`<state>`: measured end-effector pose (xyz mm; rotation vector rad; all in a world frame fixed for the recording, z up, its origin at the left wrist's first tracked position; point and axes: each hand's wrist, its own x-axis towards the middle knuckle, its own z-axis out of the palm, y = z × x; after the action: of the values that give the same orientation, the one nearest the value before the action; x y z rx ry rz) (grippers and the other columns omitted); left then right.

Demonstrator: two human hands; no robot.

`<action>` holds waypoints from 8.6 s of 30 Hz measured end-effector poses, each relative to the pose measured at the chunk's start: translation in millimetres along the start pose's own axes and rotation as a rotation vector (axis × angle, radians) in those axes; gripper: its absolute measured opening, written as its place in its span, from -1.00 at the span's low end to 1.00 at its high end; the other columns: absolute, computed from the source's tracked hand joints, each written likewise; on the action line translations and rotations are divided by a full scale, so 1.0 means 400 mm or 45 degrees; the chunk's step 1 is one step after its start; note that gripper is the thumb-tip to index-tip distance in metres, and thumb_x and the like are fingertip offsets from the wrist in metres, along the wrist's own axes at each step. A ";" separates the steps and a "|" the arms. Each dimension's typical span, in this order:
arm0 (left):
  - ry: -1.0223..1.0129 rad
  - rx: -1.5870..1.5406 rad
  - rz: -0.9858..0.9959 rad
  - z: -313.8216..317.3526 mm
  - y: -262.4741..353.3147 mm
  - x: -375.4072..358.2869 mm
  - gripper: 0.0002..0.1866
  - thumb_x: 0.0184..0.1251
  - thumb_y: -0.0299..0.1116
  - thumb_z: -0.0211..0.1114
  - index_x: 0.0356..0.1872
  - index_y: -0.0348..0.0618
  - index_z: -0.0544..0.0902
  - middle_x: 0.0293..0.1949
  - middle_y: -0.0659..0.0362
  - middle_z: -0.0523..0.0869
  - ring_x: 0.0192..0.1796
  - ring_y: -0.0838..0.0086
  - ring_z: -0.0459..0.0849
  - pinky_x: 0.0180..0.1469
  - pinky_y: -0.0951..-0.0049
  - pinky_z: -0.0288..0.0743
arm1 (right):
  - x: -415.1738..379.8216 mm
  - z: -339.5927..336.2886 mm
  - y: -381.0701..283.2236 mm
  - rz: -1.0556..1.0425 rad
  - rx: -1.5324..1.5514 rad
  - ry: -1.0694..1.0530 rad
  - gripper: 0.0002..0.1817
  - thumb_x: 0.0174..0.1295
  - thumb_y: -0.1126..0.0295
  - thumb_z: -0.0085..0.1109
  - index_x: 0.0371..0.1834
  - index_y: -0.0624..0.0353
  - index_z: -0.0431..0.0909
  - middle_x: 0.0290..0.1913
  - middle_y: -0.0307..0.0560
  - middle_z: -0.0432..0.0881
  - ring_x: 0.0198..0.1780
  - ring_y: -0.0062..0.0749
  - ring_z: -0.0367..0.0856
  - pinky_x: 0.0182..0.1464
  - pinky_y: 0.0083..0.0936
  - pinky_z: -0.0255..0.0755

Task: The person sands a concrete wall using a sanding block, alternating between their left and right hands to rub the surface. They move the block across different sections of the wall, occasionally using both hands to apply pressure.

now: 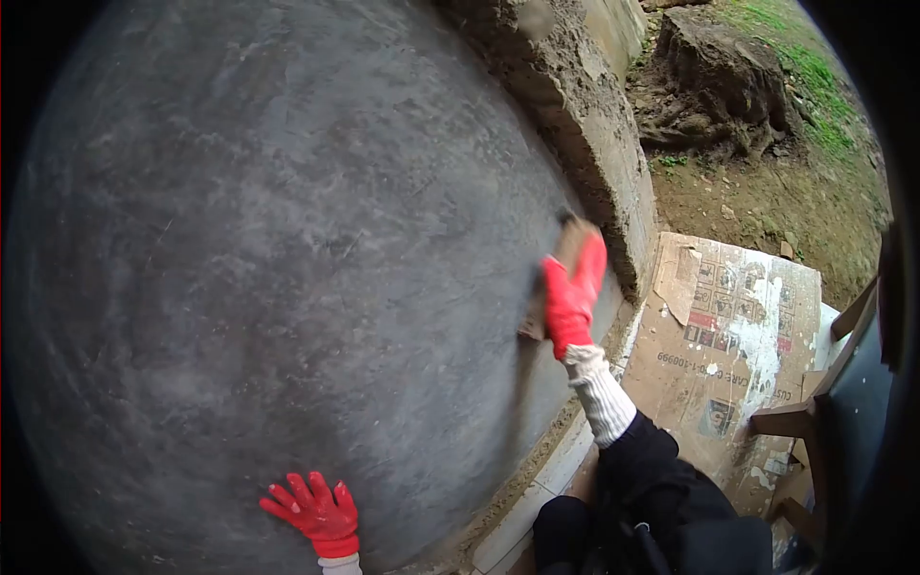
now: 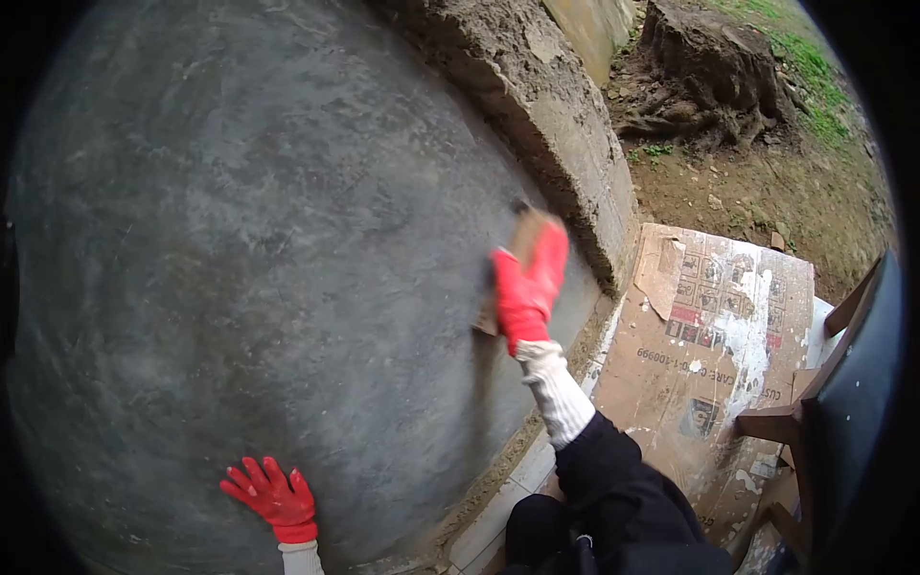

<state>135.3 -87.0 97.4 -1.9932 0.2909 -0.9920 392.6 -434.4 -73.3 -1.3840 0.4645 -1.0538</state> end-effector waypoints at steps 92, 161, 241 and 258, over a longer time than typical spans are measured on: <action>-0.014 -0.344 -0.006 -0.036 0.119 0.071 -0.77 0.20 -0.31 0.14 -0.23 -0.27 0.54 0.14 -0.06 0.48 0.37 -0.24 0.25 0.40 -0.42 0.00 | -0.421 -0.065 0.139 0.391 -0.121 -0.141 0.00 -0.01 0.34 0.42 0.53 0.23 0.07 0.53 0.29 -0.01 0.52 0.22 0.04 0.49 -0.10 0.01; 0.067 -0.980 -0.755 -0.216 0.126 -0.118 -0.49 0.15 -0.38 0.27 0.17 -0.29 0.47 0.30 -0.11 0.41 0.40 -0.16 0.26 0.43 -0.26 0.04 | -0.065 0.003 -0.416 -1.493 0.123 -0.541 -0.05 -0.18 0.18 0.52 0.35 0.21 0.28 0.36 0.66 0.13 0.24 0.58 0.29 0.20 0.22 0.29; 0.247 0.090 -0.398 -0.096 -0.206 0.265 -0.42 0.34 -0.23 0.13 0.38 -0.17 0.37 0.48 0.02 0.25 0.51 -0.07 0.13 0.50 -0.13 -0.09 | 0.247 0.084 -0.511 -1.219 0.025 -0.486 0.02 -0.06 0.05 0.49 0.45 0.20 0.18 0.41 0.63 0.04 0.29 0.48 0.25 0.26 0.08 0.22; 0.353 0.077 -0.460 -0.078 -0.201 0.261 -0.41 0.33 -0.23 0.20 0.41 0.00 0.38 0.45 0.15 0.33 0.45 0.02 0.26 0.47 -0.08 0.00 | 0.287 0.052 -0.337 -1.106 -0.156 -0.475 -0.01 0.02 0.18 0.45 0.48 0.28 0.10 0.46 0.53 0.02 0.44 0.31 0.16 0.41 -0.19 0.17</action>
<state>168.0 -113.2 225.9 -1.8891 0.0463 -1.4928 422.5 -496.5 91.3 -1.9029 -0.4037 -1.4093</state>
